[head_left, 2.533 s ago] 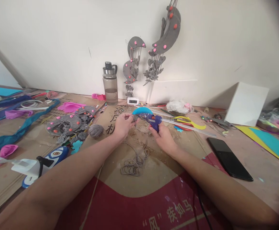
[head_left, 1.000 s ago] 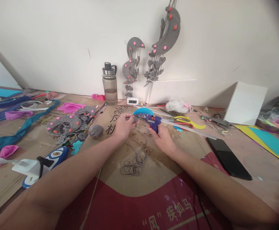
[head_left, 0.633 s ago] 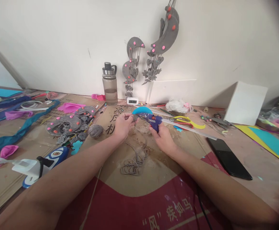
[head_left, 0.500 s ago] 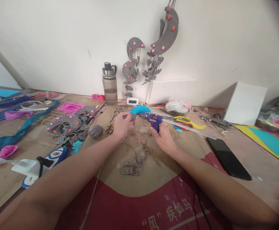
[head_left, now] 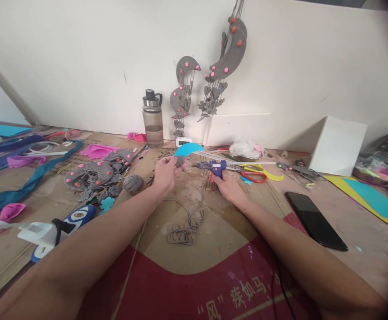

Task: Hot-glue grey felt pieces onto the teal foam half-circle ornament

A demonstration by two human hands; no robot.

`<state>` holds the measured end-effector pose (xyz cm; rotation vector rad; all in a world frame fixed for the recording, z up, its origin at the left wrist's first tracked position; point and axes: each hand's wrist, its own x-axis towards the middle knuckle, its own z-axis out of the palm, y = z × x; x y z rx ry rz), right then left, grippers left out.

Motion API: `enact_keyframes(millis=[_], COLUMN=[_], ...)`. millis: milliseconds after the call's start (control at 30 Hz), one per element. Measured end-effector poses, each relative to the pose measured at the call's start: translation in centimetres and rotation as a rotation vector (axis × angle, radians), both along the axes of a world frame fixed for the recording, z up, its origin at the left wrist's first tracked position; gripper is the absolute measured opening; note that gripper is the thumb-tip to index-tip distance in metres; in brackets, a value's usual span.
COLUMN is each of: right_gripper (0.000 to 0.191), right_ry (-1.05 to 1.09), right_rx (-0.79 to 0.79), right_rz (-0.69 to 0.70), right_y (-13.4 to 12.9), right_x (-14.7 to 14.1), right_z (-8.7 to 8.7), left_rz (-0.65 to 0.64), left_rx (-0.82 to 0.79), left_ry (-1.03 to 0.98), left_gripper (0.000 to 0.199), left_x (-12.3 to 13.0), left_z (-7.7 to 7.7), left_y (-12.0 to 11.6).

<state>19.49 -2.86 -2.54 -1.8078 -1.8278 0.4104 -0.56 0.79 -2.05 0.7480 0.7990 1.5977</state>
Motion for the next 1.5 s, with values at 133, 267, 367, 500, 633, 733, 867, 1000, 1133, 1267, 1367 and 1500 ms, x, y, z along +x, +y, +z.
enact_keyframes(millis=[133, 267, 367, 500, 633, 733, 867, 1000, 1133, 1267, 1367, 1500], right_gripper=[0.031, 0.038, 0.023, 0.014, 0.023, 0.018, 0.015, 0.021, 0.026, 0.028, 0.028, 0.027], right_ry=[-0.458, -0.588, -0.368, 0.177, 0.570, 0.604, 0.525, 0.418, 0.264, 0.141, 0.078, 0.055], right_rx=[0.025, 0.259, 0.436, 0.417, 0.298, 0.342, 0.502, 0.595, 0.647, 0.660, 0.676, 0.692], right_rz=[0.044, -0.014, 0.107, 0.242, 0.292, 0.273, 0.242, 0.253, 0.262, 0.227, 0.219, 0.232], right_y=[-0.4, -2.2, -3.1, -2.4, -0.8, -0.5, -1.0, -0.9, -0.6, -0.5, -0.5, -0.4], right_x=[0.0, -0.4, -1.6, -5.0, -7.9, -8.3, -7.4, -6.6, -6.3, -6.1, -5.9, -5.9], right_z=[1.0, 2.8, 4.0, 3.9, 3.0, 3.1, 3.6, 3.5, 2.9, 2.5, 2.4, 2.3], left_rz=[0.013, 0.047, 0.050, 0.071, 0.147, 0.143, 0.032, -0.087, -0.135, -0.145, -0.146, -0.136], left_rx=[0.038, 0.128, 0.219, 0.378, 0.477, 0.438, 0.295, 0.187, 0.151, 0.123, 0.107, 0.089], left_ry=[0.008, 0.073, 0.144, 0.260, 0.382, 0.315, 0.097, -0.045, -0.108, -0.127, -0.125, -0.099], left_gripper=[0.015, 0.011, 0.010, 0.010, 0.008, 0.011, 0.015, 0.019, 0.021, 0.019, 0.020, 0.022], left_x=[0.4, 0.9, 1.3, 1.6, 1.4, 1.3, 1.7, 2.2, 2.2, 2.1, 2.0, 2.0], left_z=[0.2, 0.4, 0.6, 1.0, 1.5, 1.9, 2.3, 2.6, 2.8, 3.0, 3.2, 3.4], left_y=[-0.2, -0.5, -1.0, -2.0, -2.6, -2.5, -2.6, -3.3, -3.7, -3.7, -3.7, -3.6])
